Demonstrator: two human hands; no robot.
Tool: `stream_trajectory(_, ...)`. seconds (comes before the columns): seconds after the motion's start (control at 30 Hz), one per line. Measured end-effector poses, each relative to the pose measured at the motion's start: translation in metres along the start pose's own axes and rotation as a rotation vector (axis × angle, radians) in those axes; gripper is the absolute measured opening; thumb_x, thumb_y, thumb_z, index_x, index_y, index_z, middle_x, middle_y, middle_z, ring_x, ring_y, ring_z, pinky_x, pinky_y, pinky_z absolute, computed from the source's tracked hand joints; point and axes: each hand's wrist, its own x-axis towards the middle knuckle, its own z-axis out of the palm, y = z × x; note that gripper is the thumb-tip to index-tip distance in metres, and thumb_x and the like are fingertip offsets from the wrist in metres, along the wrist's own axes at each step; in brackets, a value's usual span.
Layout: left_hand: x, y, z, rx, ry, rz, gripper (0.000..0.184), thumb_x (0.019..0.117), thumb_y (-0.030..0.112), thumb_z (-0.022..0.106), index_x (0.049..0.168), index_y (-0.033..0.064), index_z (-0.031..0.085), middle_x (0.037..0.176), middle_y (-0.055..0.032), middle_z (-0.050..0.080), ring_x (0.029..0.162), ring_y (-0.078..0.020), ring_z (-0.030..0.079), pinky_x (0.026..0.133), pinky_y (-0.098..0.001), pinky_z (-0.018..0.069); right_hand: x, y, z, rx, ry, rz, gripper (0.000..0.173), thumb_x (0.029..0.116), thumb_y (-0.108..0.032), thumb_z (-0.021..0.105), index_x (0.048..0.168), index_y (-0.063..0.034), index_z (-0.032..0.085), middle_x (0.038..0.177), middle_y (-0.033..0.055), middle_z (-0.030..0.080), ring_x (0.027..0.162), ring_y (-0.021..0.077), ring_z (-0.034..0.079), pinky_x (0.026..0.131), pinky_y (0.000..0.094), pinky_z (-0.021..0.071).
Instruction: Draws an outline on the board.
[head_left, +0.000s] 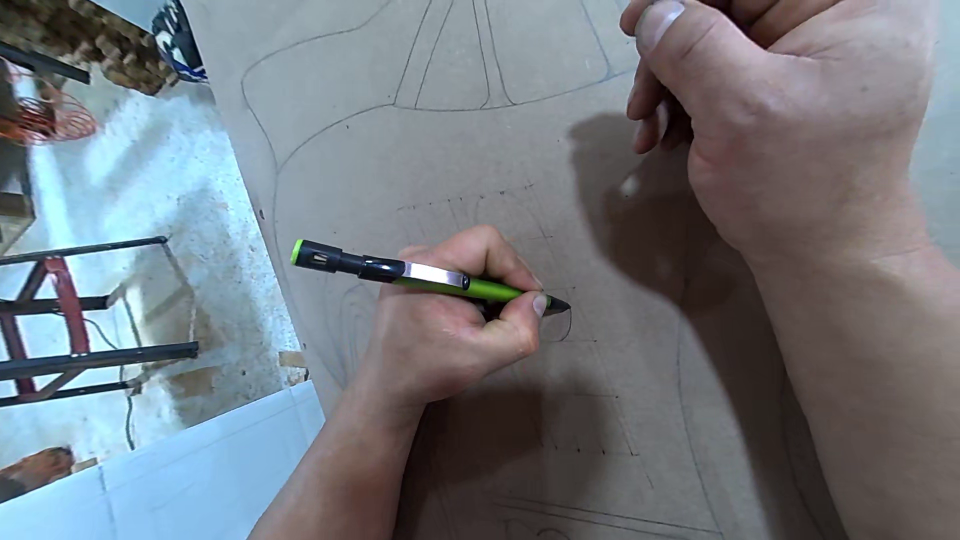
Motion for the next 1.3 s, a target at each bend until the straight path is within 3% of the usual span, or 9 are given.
stream_trajectory(0.57,-0.001,0.002,0.005,0.017,0.132,-0.063,0.007,0.0856,0.012,0.071,0.088,0.0133,0.064,0.078,0.0011,0.07,0.057,-0.0085,0.064,0.047,-0.0221,0.0537,0.001,-0.001,-0.001,0.034,-0.033,-0.001,0.016,0.1045,-0.014,0.057,0.099,-0.0099,0.072,0.075,-0.0067,0.068,0.063,0.0037,0.066,0.056,0.0197,0.0573)
stream_trajectory(0.73,-0.003,-0.007,-0.003,-0.214,0.168,-0.018,0.01,0.0894,0.009,0.072,0.094,0.0107,0.063,0.084,-0.0037,0.069,0.06,-0.0123,0.064,0.05,-0.0248,0.056,-0.001,-0.001,-0.001,0.003,-0.03,-0.014,0.014,0.1039,-0.015,0.059,0.103,-0.0101,0.071,0.077,-0.006,0.069,0.064,0.0044,0.067,0.056,0.0206,0.0585)
stream_trajectory(1.0,0.0,0.003,0.0,-0.133,0.265,-0.13,0.006,0.0896,0.007,0.069,0.092,0.0093,0.064,0.081,-0.0069,0.068,0.056,-0.0145,0.061,0.047,-0.0255,0.0532,-0.002,-0.003,-0.003,0.021,-0.038,0.015,0.015,0.1048,-0.016,0.057,0.107,-0.0093,0.07,0.08,-0.0041,0.069,0.066,0.0072,0.068,0.056,0.0236,0.0601)
stream_trajectory(1.13,-0.005,0.007,0.0,-0.05,0.132,-0.13,0.007,0.0855,0.01,0.072,0.089,0.0122,0.066,0.08,-0.0019,0.07,0.058,-0.011,0.063,0.048,-0.0241,0.0534,-0.002,-0.003,-0.002,0.057,-0.023,0.03,0.014,0.1047,-0.015,0.058,0.108,-0.0084,0.07,0.082,-0.0027,0.07,0.068,0.0084,0.069,0.058,0.0241,0.0614)
stream_trajectory(1.3,-0.007,0.006,0.006,0.017,0.156,-0.086,0.009,0.0797,0.009,0.074,0.085,0.0138,0.067,0.078,0.0022,0.071,0.062,-0.0086,0.066,0.051,-0.0225,0.0556,-0.004,-0.004,-0.003,0.044,-0.028,0.039,0.014,0.1047,-0.015,0.058,0.108,-0.0084,0.07,0.081,-0.003,0.07,0.067,0.0082,0.068,0.057,0.0239,0.0606)
